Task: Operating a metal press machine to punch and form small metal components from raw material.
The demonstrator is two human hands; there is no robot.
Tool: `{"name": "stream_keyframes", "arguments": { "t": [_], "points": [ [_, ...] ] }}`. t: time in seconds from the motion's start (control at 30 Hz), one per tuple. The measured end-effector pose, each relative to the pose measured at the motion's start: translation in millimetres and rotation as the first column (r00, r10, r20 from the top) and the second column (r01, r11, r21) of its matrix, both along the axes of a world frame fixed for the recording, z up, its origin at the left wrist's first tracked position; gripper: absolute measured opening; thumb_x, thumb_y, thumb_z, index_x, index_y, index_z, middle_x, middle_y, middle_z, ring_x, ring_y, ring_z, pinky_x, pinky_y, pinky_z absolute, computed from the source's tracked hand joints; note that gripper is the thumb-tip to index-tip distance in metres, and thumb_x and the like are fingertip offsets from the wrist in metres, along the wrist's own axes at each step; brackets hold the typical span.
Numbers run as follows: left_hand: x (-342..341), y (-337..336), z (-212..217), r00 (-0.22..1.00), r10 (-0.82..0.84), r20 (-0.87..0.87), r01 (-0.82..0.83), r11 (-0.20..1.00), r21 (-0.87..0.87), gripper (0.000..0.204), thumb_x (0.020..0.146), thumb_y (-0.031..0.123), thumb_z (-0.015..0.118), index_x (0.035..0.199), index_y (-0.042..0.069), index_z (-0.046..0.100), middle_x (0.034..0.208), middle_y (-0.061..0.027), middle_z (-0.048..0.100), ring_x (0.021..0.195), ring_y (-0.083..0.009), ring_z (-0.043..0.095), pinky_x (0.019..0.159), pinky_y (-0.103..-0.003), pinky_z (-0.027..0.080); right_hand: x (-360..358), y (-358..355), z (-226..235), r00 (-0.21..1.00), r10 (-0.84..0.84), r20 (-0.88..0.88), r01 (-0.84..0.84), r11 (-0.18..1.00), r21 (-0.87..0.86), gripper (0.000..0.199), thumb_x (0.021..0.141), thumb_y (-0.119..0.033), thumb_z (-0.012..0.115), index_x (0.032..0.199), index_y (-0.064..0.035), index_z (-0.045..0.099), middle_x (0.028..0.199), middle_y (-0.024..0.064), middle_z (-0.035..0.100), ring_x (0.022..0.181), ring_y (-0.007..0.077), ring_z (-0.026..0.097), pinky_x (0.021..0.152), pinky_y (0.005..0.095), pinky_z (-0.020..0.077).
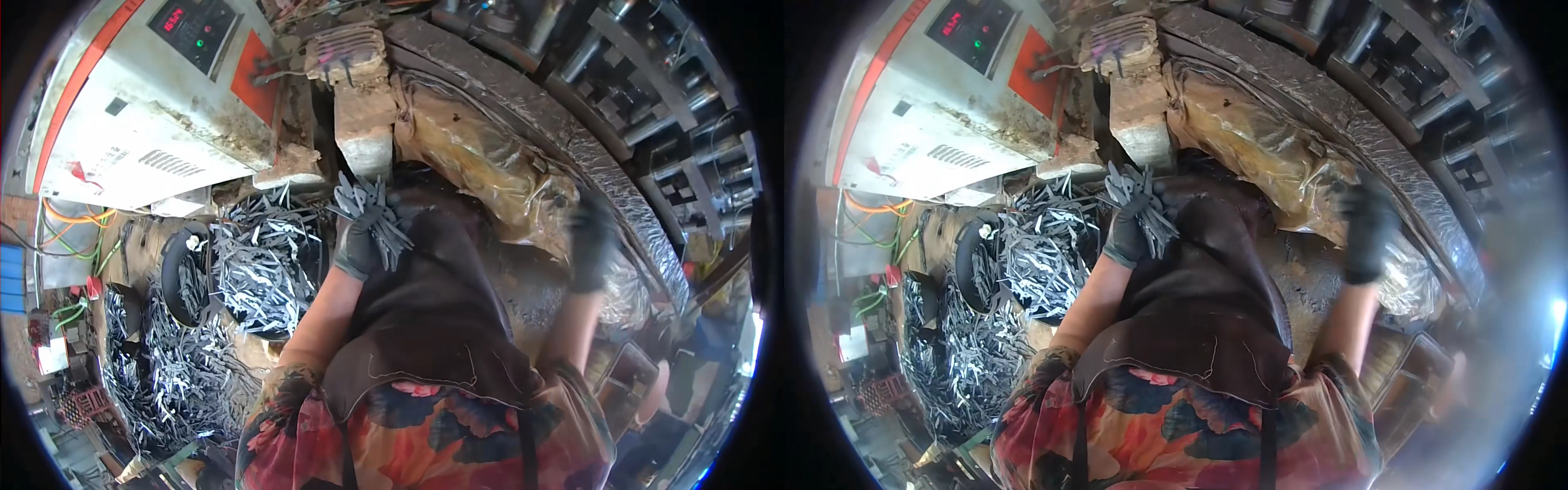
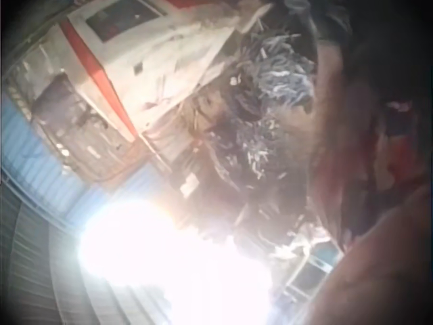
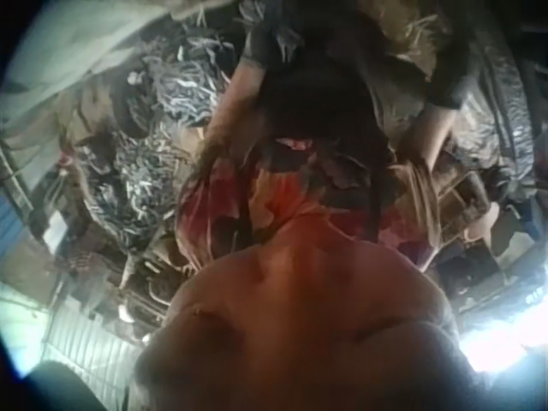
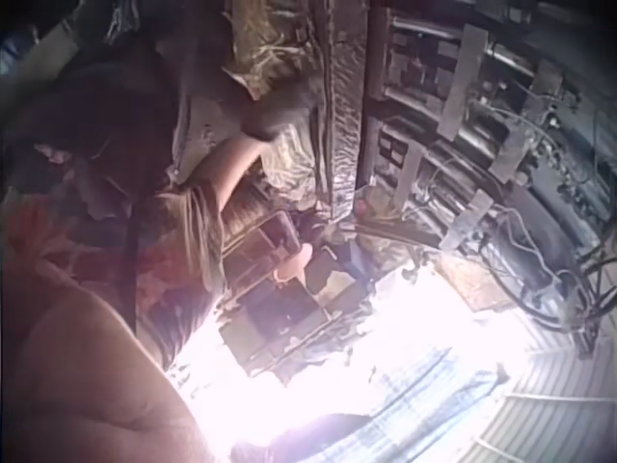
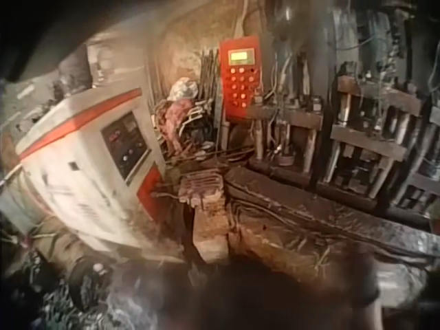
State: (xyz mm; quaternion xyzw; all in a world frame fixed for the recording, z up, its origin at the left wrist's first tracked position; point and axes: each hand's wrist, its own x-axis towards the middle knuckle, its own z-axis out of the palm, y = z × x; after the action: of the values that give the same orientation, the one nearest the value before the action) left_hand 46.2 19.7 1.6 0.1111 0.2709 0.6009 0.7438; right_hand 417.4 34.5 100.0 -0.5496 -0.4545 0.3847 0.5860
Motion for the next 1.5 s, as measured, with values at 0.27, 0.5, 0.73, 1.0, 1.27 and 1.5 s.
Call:
{"name": "stream_keyframes", "arguments": {
  "t": [0.27, 0.5, 0.73, 1.0, 1.27, 1.5],
  "points": [
    [10.2, -8.1, 18.7, 0.996, -0.031, 0.086, 0.027, 0.999, 0.047, 0.037, 0.088, 0.017, 0.064, 0.119, 0.001, 0.053, 0.107, -0.0132, 0.062, 0.100, -0.0260, 0.062, 0.089, -0.042, 0.052, -196.9, -1.8, -51.3, 0.514, 0.427, 0.744, -0.662, 0.749, 0.028, 0.024, 0.091, -0.029, 0.059, 0.099, -0.0076, 0.066, 0.079, 0.0068, 0.068, 0.068, 0.0190, 0.066, 0.060, 0.0306, 0.0501],
    [-3.6, -8.8, 20.0, 0.977, -0.052, 0.205, 0.039, 0.997, 0.069, 0.035, 0.088, 0.018, 0.063, 0.117, 0.001, 0.054, 0.104, -0.0145, 0.063, 0.099, -0.0271, 0.063, 0.088, -0.043, 0.052, -206.5, -2.6, -33.5, 0.649, 0.761, 0.017, -0.634, 0.553, -0.540, 0.028, 0.086, -0.034, 0.063, 0.098, -0.0080, 0.067, 0.075, 0.0084, 0.068, 0.059, 0.0255, 0.063, 0.055, 0.0360, 0.0485],
    [-17.2, -10.9, 15.0, 0.979, -0.030, 0.199, 0.016, 0.997, 0.071, 0.029, 0.088, 0.016, 0.063, 0.114, 0.005, 0.056, 0.097, -0.0124, 0.065, 0.090, -0.0233, 0.065, 0.078, -0.039, 0.056, -200.8, 21.8, -11.2, 0.549, 0.561, 0.619, -0.543, 0.803, -0.247, 0.030, 0.093, -0.030, 0.055, 0.096, -0.0027, 0.067, 0.073, 0.0049, 0.065, 0.060, 0.0093, 0.058, 0.054, 0.0248, 0.0460],
    [-22.5, -13.5, 3.8, 0.981, 0.017, 0.195, -0.020, 1.000, 0.013, 0.022, 0.087, 0.012, 0.063, 0.106, 0.005, 0.056, 0.092, -0.0087, 0.063, 0.088, -0.0231, 0.063, 0.075, -0.039, 0.056, -239.0, 78.4, -21.3, 0.814, 0.449, -0.369, -0.563, 0.765, -0.313, 0.033, 0.097, -0.031, 0.049, 0.101, -0.0029, 0.066, 0.078, 0.0033, 0.065, 0.061, 0.0085, 0.057, 0.056, 0.0227, 0.0446],
    [-33.2, -20.0, 6.7, 0.984, 0.038, 0.174, -0.036, 0.999, -0.014, 0.025, 0.085, 0.012, 0.066, 0.106, 0.006, 0.056, 0.093, -0.0075, 0.062, 0.087, -0.0225, 0.063, 0.074, -0.039, 0.056, -275.2, 145.7, -31.0, 0.844, 0.391, -0.368, -0.511, 0.795, -0.328, 0.030, 0.096, -0.033, 0.052, 0.097, -0.0061, 0.065, 0.081, 0.0019, 0.068, 0.061, 0.0089, 0.058, 0.052, 0.0216, 0.0424],
    [-33.5, -17.0, 17.0, 0.974, -0.024, 0.223, 0.030, 0.999, -0.023, 0.022, 0.086, 0.012, 0.064, 0.106, 0.006, 0.057, 0.092, -0.0102, 0.064, 0.085, -0.0235, 0.064, 0.074, -0.037, 0.056, -297.1, 217.5, -47.7, 0.848, 0.328, -0.417, -0.475, 0.818, -0.324, 0.038, 0.097, -0.037, 0.050, 0.090, -0.0022, 0.064, 0.067, 0.0013, 0.060, 0.049, 0.0090, 0.049, 0.044, 0.0217, 0.0361]
  ]
}}
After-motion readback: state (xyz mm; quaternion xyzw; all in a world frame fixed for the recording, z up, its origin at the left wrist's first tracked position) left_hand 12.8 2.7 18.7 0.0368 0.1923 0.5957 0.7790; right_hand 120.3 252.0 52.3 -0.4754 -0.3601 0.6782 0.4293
